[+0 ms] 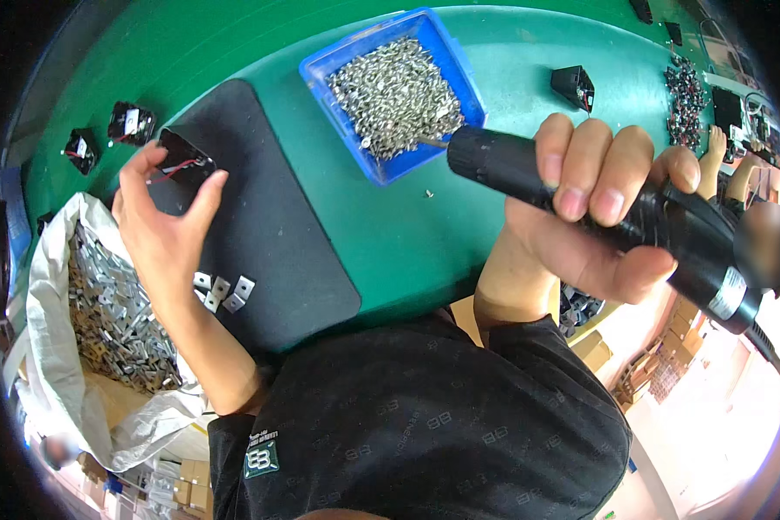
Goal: Assembling electronic components using an electric screwdriver at a factory workstation.
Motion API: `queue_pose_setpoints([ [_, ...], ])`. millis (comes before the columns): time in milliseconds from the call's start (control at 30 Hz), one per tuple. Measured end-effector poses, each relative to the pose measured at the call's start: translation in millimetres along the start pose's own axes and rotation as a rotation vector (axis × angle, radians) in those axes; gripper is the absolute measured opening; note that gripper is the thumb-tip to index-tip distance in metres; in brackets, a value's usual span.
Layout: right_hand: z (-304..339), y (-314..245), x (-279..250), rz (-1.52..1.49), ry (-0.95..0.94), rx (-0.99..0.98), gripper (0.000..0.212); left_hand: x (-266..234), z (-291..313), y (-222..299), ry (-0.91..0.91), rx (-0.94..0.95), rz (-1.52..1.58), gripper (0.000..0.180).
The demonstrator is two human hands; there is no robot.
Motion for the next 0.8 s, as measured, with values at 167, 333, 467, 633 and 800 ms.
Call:
queue_pose_setpoints([
  [167,3.5,-10.3,10.4,-0.061,-0.002,-0.001,0.043,8.1,37.6,9.1,-0.033,0.149,0.057,0.045],
  [333,10.3,-10.9,36.0,-0.097,-0.125,0.043,0.047,18.5,57.3,9.2,-0.063,0.198,0.175,0.038],
  [467,17.7,-9.5,48.0,-0.106,-0.112,0.063,0.045,23.0,64.0,9.1,-0.071,0.199,0.244,0.030],
  [633,19.4,-1.0,55.9,-0.128,-0.149,0.088,0.047,20.1,67.1,11.8,-0.046,0.211,0.214,0.036],
  [800,13.5,5.1,49.2,-0.139,-0.159,0.103,0.049,0.3,75.2,7.5,0.010,0.138,0.336,0.072],
])
Point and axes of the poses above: each hand's wrist, its own z-axis away from the middle knuckle, its own x-axis out of the palm, y = z × x, the point moved 7 cm from there along -z, towards the middle knuckle, and after that the axes turned 13 degrees about -y, right-handed, at the moved point
